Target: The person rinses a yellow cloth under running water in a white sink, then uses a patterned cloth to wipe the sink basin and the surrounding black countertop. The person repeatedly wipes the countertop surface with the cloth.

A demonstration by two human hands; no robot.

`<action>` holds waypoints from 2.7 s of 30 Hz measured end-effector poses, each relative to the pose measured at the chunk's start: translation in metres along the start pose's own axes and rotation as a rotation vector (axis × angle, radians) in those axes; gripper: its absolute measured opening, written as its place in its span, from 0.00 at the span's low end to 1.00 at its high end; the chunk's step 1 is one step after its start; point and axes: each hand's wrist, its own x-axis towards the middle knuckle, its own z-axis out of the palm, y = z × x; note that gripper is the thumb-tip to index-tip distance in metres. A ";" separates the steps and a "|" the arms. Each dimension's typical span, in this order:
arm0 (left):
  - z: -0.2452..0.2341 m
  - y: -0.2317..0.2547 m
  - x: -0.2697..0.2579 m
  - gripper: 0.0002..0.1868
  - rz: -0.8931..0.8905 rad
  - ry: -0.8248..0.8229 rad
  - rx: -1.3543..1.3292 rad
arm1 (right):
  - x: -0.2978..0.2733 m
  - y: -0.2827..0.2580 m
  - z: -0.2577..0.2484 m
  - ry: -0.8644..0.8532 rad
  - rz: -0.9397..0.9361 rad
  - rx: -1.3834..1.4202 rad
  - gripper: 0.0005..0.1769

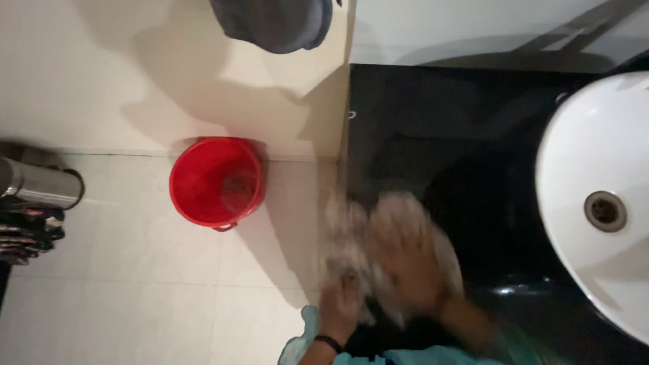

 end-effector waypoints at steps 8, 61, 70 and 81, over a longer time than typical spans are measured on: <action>-0.024 0.041 -0.008 0.38 0.168 0.062 -0.001 | 0.020 0.059 -0.011 0.087 0.582 0.240 0.54; -0.018 0.032 -0.003 0.34 0.155 0.078 -0.011 | 0.018 0.066 0.016 -0.101 0.880 0.385 0.67; -0.012 0.010 -0.015 0.30 0.296 0.317 -0.183 | 0.113 0.071 -0.026 0.229 0.368 0.376 0.60; -0.013 0.002 0.000 0.32 0.156 0.251 -0.484 | -0.052 0.065 0.072 0.445 0.104 -0.104 0.58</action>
